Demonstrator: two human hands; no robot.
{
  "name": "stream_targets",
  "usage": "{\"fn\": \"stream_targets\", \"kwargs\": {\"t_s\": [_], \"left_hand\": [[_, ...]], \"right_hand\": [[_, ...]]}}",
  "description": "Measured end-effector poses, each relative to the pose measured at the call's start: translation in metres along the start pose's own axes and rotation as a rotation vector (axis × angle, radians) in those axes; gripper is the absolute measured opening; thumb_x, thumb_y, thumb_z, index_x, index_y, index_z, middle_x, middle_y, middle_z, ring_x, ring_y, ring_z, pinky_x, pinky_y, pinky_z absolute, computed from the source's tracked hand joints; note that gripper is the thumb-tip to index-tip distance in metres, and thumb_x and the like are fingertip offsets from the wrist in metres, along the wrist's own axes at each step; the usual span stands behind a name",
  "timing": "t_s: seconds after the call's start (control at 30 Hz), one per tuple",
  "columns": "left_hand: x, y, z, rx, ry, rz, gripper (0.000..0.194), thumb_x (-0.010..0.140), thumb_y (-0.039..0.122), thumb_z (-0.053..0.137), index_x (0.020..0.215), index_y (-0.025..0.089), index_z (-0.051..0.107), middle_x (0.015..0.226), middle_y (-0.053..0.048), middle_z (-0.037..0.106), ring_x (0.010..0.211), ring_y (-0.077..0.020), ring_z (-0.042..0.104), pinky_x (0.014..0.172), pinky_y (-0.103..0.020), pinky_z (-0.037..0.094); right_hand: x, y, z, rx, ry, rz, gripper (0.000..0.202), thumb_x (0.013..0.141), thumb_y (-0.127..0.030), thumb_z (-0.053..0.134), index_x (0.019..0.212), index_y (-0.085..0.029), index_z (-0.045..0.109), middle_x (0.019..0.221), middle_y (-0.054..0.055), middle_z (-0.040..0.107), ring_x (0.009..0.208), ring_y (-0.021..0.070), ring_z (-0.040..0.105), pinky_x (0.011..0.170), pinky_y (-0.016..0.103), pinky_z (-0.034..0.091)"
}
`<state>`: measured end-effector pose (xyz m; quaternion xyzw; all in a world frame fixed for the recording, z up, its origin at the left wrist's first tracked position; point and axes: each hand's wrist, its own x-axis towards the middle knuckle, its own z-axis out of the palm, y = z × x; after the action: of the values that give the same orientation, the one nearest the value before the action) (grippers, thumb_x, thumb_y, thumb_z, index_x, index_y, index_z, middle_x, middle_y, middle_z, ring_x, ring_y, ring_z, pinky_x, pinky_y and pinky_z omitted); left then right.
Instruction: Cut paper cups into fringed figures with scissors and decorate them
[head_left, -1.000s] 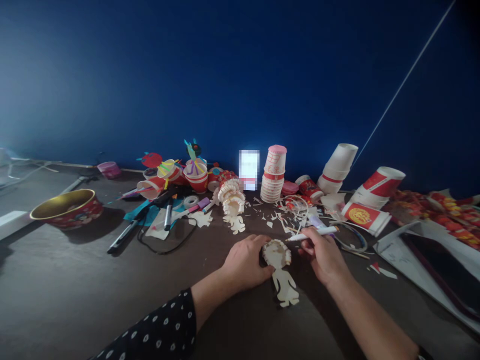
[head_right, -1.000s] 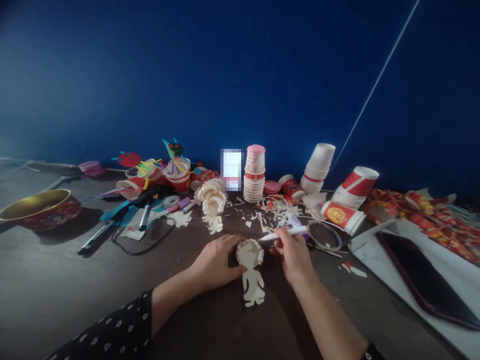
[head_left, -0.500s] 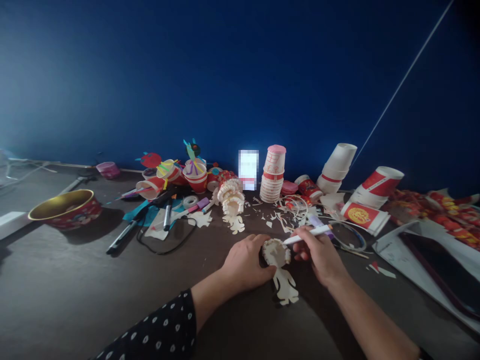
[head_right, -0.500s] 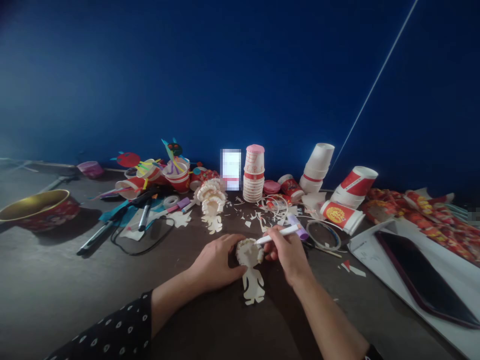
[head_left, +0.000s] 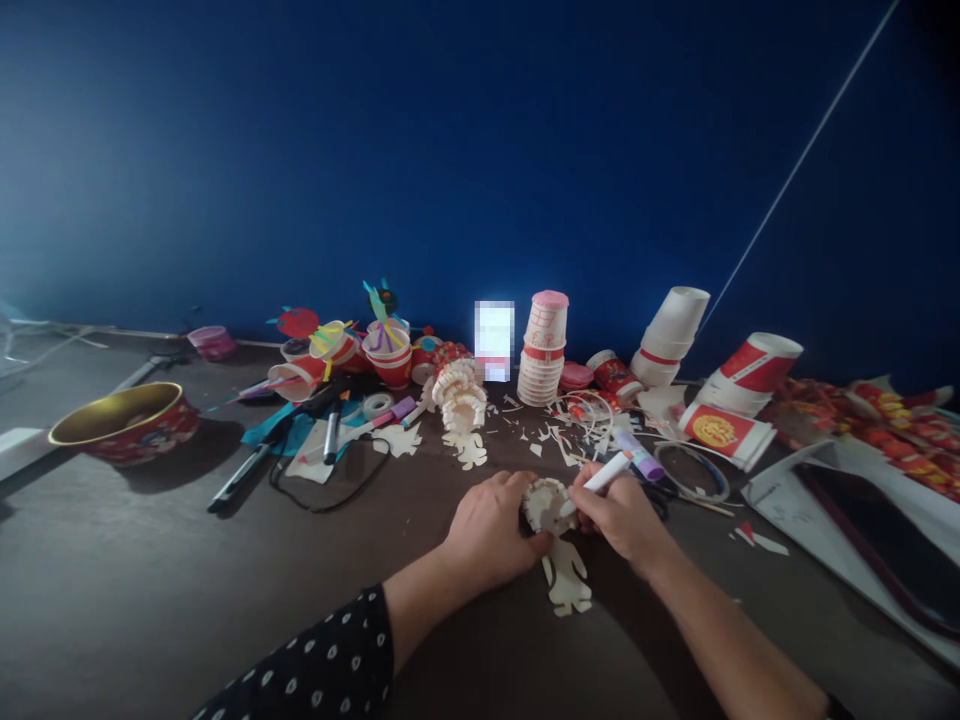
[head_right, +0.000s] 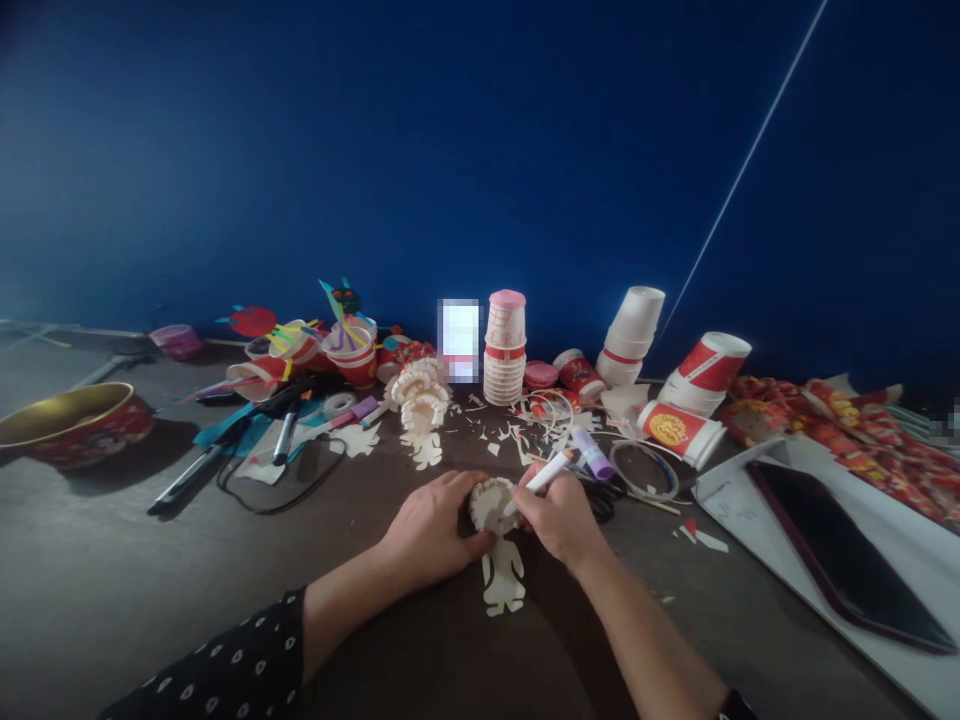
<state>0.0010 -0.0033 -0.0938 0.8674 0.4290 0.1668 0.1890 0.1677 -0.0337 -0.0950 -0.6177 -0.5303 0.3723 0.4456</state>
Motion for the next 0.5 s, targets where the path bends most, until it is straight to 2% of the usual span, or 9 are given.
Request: {"fn": "stream_targets", "kwargs": {"t_s": [0.3, 0.5], "left_hand": [[-0.0002, 0.0013, -0.0006, -0.019, 0.006, 0.003, 0.051, 0.062, 0.035, 0.057, 0.111, 0.021, 0.049, 0.097, -0.006, 0.058, 0.088, -0.0211, 0.055, 0.077, -0.031, 0.043], [0.0004, 0.0003, -0.0001, -0.016, 0.006, 0.005, 0.052, 0.063, 0.036, 0.057, 0.111, 0.020, 0.049, 0.098, -0.006, 0.058, 0.090, -0.0217, 0.055, 0.078, -0.032, 0.043]], "right_hand": [[0.0003, 0.0054, -0.0012, -0.156, 0.012, -0.118, 0.017, 0.070, -0.024, 0.052, 0.054, -0.020, 0.047, 0.042, -0.005, 0.050, 0.043, 0.0117, 0.046, 0.046, 0.022, 0.036], [0.0009, 0.0040, -0.0012, -0.206, 0.010, -0.135, 0.017, 0.069, -0.024, 0.053, 0.054, -0.020, 0.049, 0.042, -0.004, 0.053, 0.043, 0.0124, 0.048, 0.046, 0.022, 0.035]]}}
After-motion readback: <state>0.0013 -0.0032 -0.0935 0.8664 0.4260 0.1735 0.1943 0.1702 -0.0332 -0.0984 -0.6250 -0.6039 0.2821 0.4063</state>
